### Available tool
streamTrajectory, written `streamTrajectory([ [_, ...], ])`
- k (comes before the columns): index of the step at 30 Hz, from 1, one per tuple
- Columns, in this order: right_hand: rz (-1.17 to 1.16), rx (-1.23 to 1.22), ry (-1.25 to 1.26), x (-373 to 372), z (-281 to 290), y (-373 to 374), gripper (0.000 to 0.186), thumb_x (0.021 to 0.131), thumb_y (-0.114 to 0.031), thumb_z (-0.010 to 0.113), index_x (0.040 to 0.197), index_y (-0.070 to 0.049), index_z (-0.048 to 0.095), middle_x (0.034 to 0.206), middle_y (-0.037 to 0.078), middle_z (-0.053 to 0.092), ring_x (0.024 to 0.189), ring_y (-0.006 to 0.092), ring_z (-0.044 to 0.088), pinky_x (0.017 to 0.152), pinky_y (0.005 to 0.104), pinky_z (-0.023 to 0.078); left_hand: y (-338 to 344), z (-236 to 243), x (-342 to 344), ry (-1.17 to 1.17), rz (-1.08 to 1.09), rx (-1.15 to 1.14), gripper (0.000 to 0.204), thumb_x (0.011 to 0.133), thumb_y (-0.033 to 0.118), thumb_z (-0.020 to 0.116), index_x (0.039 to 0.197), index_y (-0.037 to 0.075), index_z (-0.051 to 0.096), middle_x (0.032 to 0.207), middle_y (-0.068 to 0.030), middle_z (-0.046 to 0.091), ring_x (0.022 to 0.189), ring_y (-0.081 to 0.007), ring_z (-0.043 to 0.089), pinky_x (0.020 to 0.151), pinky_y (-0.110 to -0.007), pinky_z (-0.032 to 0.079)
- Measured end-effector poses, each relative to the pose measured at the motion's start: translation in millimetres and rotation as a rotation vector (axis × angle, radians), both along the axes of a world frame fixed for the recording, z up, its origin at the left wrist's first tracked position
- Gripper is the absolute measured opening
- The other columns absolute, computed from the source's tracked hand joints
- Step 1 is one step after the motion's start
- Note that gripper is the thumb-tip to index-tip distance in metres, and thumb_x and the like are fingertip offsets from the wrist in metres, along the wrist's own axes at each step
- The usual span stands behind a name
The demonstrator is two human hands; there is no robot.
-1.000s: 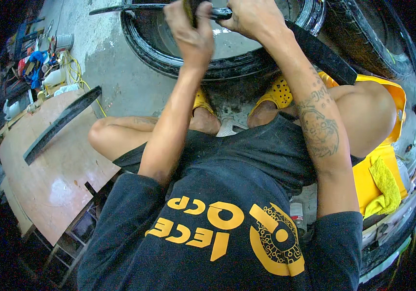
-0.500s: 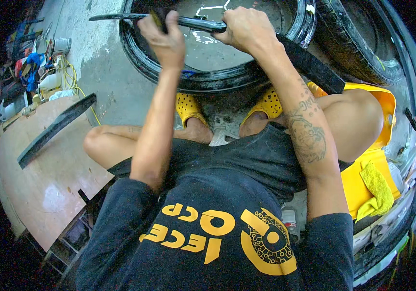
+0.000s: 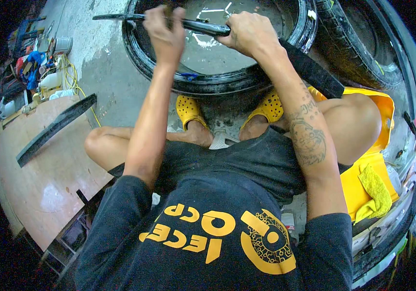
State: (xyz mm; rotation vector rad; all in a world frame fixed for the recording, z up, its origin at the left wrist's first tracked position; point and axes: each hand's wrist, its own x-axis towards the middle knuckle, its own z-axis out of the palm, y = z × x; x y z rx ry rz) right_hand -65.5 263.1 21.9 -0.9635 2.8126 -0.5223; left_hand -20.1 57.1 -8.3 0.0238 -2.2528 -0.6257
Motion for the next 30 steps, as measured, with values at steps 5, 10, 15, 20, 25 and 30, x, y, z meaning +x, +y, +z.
streamTrajectory([
  [5,-0.005,-0.006,0.045,-4,-12,8,0.04,0.081,-0.046,0.075,0.085,-0.006,0.077,0.08,0.02,0.072,0.077,0.0378,0.072,0.074,0.0479,0.059,81,-3,36,-0.043,-0.176,0.134,0.03,0.097,0.026,0.065,0.112,0.001,0.058,0.107,-0.0205,0.058,0.103,-0.0359,0.052,0.092,-0.045,0.037],
  [10,-0.006,-0.009,-0.019,3,-1,1,0.04,0.081,-0.045,0.074,0.087,-0.006,0.077,0.08,0.02,0.073,0.078,0.0372,0.072,0.075,0.0471,0.059,-18,-8,-8,0.049,0.099,-0.03,0.021,0.094,0.018,0.063,0.109,0.004,0.059,0.103,-0.0148,0.061,0.102,-0.0353,0.054,0.09,-0.046,0.037],
  [15,-0.044,0.065,-0.019,-4,0,9,0.039,0.081,-0.045,0.075,0.087,-0.006,0.077,0.079,0.019,0.072,0.078,0.037,0.072,0.074,0.0467,0.059,49,-13,18,-0.055,-0.139,0.058,0.03,0.096,0.025,0.066,0.11,0.0,0.058,0.105,-0.0204,0.058,0.104,-0.0365,0.053,0.092,-0.047,0.038],
  [20,0.017,0.013,0.016,0,-1,-1,0.045,0.081,-0.049,0.075,0.087,-0.004,0.077,0.077,0.021,0.071,0.077,0.0392,0.071,0.073,0.0476,0.057,-69,2,-20,-0.013,0.217,-0.053,0.022,0.099,0.024,0.059,0.101,0.003,0.06,0.105,-0.02,0.059,0.101,-0.0398,0.054,0.09,-0.051,0.037],
  [25,-0.06,0.043,-0.053,-4,-11,13,0.043,0.081,-0.048,0.074,0.086,-0.005,0.077,0.078,0.02,0.071,0.075,0.0393,0.071,0.072,0.0493,0.058,68,-7,27,-0.065,-0.176,0.099,0.028,0.098,0.028,0.062,0.107,0.001,0.058,0.1,-0.0201,0.056,0.098,-0.0375,0.053,0.086,-0.05,0.038],
  [30,-0.04,-0.002,-0.045,3,7,3,0.038,0.079,-0.047,0.075,0.088,-0.009,0.078,0.077,0.02,0.071,0.074,0.0378,0.071,0.073,0.0478,0.058,-62,6,-12,-0.086,0.046,-0.096,0.028,0.098,0.026,0.062,0.105,0.0,0.059,0.102,-0.0206,0.058,0.098,-0.0377,0.053,0.085,-0.049,0.039],
])
